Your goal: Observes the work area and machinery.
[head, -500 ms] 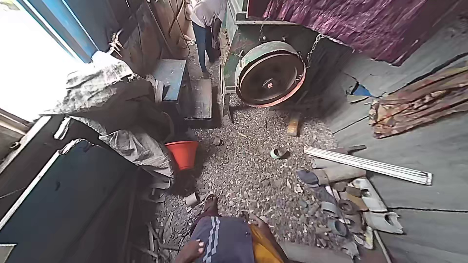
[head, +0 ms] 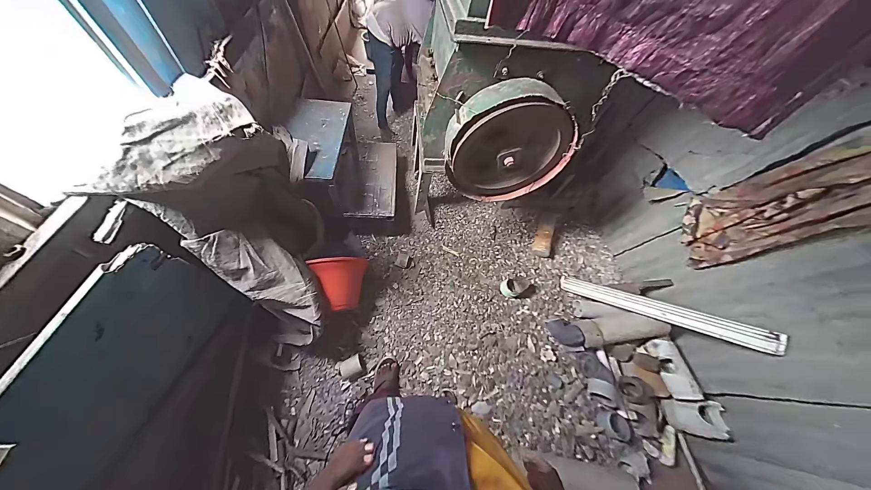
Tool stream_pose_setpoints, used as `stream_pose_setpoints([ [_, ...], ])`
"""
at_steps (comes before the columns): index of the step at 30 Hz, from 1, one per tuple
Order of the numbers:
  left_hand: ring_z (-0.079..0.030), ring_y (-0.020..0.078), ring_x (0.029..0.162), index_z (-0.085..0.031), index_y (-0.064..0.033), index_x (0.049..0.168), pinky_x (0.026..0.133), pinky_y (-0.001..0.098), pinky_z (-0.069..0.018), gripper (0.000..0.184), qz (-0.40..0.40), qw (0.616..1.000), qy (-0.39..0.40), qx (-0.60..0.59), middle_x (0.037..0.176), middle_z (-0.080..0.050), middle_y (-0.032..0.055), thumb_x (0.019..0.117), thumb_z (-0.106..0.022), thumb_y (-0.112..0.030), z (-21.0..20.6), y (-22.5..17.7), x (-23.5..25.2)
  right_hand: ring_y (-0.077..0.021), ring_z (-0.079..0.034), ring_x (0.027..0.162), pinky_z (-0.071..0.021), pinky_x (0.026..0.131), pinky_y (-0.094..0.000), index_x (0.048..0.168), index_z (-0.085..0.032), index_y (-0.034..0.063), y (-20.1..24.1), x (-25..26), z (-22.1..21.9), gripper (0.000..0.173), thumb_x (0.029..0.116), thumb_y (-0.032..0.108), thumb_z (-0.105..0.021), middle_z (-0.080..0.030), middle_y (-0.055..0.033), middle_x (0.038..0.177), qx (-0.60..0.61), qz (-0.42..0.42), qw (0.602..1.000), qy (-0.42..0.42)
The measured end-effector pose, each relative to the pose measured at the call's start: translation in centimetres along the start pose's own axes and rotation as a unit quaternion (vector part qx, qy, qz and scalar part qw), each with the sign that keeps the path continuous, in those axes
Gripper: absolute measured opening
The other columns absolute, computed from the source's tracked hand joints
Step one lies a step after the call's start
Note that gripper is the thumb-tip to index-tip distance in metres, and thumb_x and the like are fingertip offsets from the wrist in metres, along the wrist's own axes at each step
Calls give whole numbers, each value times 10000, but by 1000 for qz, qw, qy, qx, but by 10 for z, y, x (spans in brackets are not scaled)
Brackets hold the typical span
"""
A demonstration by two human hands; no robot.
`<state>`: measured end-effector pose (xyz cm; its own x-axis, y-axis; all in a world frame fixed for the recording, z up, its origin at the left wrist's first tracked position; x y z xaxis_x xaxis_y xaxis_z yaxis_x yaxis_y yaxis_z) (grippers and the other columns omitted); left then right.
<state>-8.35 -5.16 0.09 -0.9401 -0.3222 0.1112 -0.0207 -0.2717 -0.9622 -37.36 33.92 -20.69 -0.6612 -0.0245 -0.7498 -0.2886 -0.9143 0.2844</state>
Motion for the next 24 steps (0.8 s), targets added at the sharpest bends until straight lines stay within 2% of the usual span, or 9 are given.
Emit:
stream_pose_setpoints([
  [2,-617,306,1264,-645,160,1204,1146,426,-388,567,-27,1000,-8,-4,1248,-672,306,1069,-337,-297,-4,12,-7,-363,-680,1055,-506,968,-556,1213,-677,-62,2,-7,7,358,1025,233,-598,-704,-269,1133,11,5,1000,-15],
  [4,-573,155,1314,-626,64,1261,1174,327,-369,567,-65,997,-29,-15,1293,-669,196,1120,-292,-372,-3,4,-6,-382,-666,1129,-490,1017,-555,1242,-672,-72,14,-11,6,369,1043,227,-586,-690,-285,1199,6,18,1000,2],
  [6,-574,120,1310,-644,73,1239,1170,316,-372,582,-69,996,-49,-28,1281,-686,189,1117,-302,-382,-1,-2,-5,-383,-666,1108,-490,1004,-552,1219,-678,-73,26,-7,-6,353,1048,221,-582,-691,-285,1181,2,32,999,15],
  [9,-630,179,1233,-657,158,1157,1136,332,-401,590,-30,997,-59,-26,1203,-704,260,1092,-338,-335,0,-12,-1,-375,-670,1132,-487,1032,-548,1212,-699,-49,52,9,-25,327,1037,212,-609,-705,-264,1182,10,80,997,13],
  [14,-639,275,1218,-640,209,1148,1146,376,-389,587,1,999,-41,-23,1195,-686,318,1065,-347,-293,-4,-15,1,-322,-688,1111,-514,1009,-521,1275,-679,14,107,16,-51,328,1032,228,-623,-719,-208,1189,20,145,987,70],
  [16,-649,254,1202,-644,199,1148,1139,361,-398,607,-2,999,-52,-15,1179,-695,309,1079,-335,-319,-4,-18,1,-308,-701,1089,-525,998,-514,1285,-676,29,117,20,-55,343,1037,258,-617,-730,-192,1169,4,161,983,82],
  [18,-655,258,1172,-642,201,1127,1124,354,-406,601,-2,999,-52,-8,1158,-695,313,1078,-335,-313,-5,-20,1,-313,-693,1121,-520,1018,-516,1311,-660,28,117,24,-55,368,1037,270,-616,-720,-196,1205,-4,158,983,91],
  [21,-670,388,1134,-635,243,1101,1106,443,-428,576,24,999,-41,8,1145,-676,376,1039,-347,-252,-7,-21,1,-336,-663,1183,-487,1059,-530,1312,-661,16,106,24,-44,357,1025,226,-631,-694,-218,1258,1,140,987,82],
  [24,-656,293,1171,-634,209,1119,1120,374,-409,588,6,998,-55,9,1170,-686,325,1080,-328,-291,-7,-20,-4,-355,-659,1169,-480,1050,-549,1276,-677,0,83,22,-30,336,1016,210,-638,-697,-235,1231,-8,110,992,62],
])
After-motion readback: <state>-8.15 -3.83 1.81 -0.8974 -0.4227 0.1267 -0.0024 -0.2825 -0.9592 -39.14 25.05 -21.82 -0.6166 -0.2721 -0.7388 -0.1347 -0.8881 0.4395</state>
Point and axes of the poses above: each hand's wrist, its own x-axis towards the middle knuckle, its own z-axis out of the back of the hand, y = z × x, the point moved 10 cm from there along x, towards the middle knuckle
